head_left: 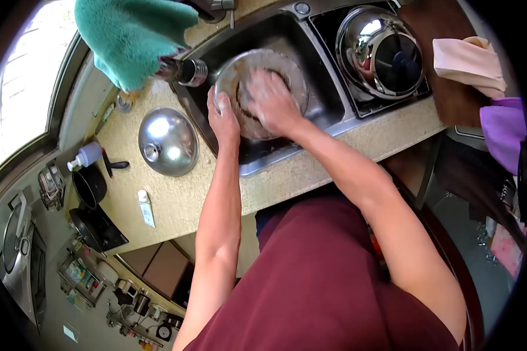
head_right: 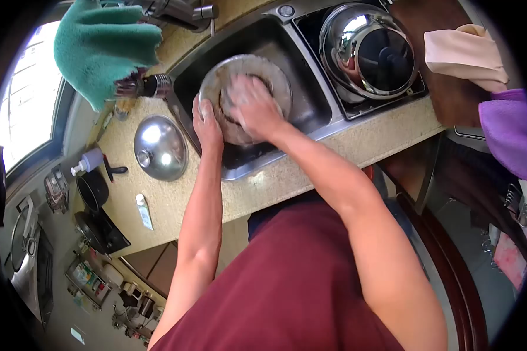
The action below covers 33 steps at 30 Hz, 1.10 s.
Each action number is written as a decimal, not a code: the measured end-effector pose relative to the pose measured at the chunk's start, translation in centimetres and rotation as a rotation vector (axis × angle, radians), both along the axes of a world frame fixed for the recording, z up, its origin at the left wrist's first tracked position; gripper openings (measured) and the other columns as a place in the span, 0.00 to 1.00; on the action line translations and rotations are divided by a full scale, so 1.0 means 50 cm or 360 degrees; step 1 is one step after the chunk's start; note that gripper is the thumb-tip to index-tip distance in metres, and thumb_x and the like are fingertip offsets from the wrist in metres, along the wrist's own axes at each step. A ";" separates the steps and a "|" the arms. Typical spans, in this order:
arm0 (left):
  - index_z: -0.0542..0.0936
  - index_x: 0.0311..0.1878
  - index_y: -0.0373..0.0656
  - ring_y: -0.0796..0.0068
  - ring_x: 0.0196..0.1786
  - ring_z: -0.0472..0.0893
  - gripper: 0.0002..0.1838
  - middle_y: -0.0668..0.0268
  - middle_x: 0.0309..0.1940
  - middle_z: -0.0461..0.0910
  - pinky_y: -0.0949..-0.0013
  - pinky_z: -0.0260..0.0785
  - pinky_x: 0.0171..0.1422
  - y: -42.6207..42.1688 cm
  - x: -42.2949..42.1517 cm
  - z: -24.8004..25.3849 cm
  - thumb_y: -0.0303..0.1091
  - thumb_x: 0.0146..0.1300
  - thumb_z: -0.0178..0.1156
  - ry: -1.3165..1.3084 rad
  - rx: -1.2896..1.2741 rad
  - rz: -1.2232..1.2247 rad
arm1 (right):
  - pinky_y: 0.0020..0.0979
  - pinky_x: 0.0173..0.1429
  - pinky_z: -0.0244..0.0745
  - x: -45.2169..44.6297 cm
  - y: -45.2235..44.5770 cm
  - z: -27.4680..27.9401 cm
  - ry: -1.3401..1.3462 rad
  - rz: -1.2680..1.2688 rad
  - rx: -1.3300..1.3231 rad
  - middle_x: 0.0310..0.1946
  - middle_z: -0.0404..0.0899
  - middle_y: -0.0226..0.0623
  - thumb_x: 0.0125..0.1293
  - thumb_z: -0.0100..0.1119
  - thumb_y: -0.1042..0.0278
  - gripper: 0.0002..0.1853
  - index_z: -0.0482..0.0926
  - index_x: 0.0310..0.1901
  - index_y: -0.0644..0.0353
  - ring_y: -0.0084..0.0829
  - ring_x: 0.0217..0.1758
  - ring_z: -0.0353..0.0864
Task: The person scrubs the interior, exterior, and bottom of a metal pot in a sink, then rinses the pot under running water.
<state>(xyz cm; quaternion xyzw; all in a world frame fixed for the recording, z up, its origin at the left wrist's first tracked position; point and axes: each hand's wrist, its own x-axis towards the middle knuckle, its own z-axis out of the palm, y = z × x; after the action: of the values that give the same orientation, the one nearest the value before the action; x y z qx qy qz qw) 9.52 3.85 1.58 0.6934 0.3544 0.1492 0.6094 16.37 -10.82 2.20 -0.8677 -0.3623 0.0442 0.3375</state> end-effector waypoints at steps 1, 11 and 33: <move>0.66 0.75 0.33 0.63 0.66 0.75 0.30 0.49 0.67 0.75 0.63 0.64 0.73 -0.002 0.001 0.000 0.42 0.77 0.55 -0.0032 0.0017 -0.0022 | 0.54 0.82 0.51 0.018 0.025 0.007 -0.0065 -0.0161 0.0044 0.72 0.68 0.52 0.70 0.59 0.57 0.28 0.74 0.67 0.64 0.49 0.81 0.59; 0.69 0.73 0.36 0.47 0.67 0.77 0.28 0.42 0.65 0.76 0.60 0.67 0.70 -0.002 0.022 -0.002 0.38 0.74 0.54 0.0375 0.0593 0.0018 | 0.52 0.80 0.53 0.024 -0.018 0.045 -0.0264 0.0025 -0.0260 0.69 0.73 0.44 0.68 0.57 0.62 0.20 0.80 0.59 0.61 0.45 0.76 0.65; 0.67 0.77 0.55 0.30 0.74 0.56 0.40 0.52 0.79 0.57 0.32 0.58 0.67 -0.091 0.048 0.052 0.65 0.67 0.56 0.0879 0.1743 -0.0592 | 0.55 0.65 0.72 0.213 0.045 0.019 -0.0024 0.0293 -0.0587 0.61 0.76 0.48 0.73 0.52 0.56 0.19 0.77 0.58 0.57 0.54 0.65 0.75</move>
<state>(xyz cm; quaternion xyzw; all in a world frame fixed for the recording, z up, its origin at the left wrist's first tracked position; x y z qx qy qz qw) 11.94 -0.69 4.17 0.9670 0.2447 0.0162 0.0689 27.01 -8.57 3.14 -0.8783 -0.4284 0.1341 0.1648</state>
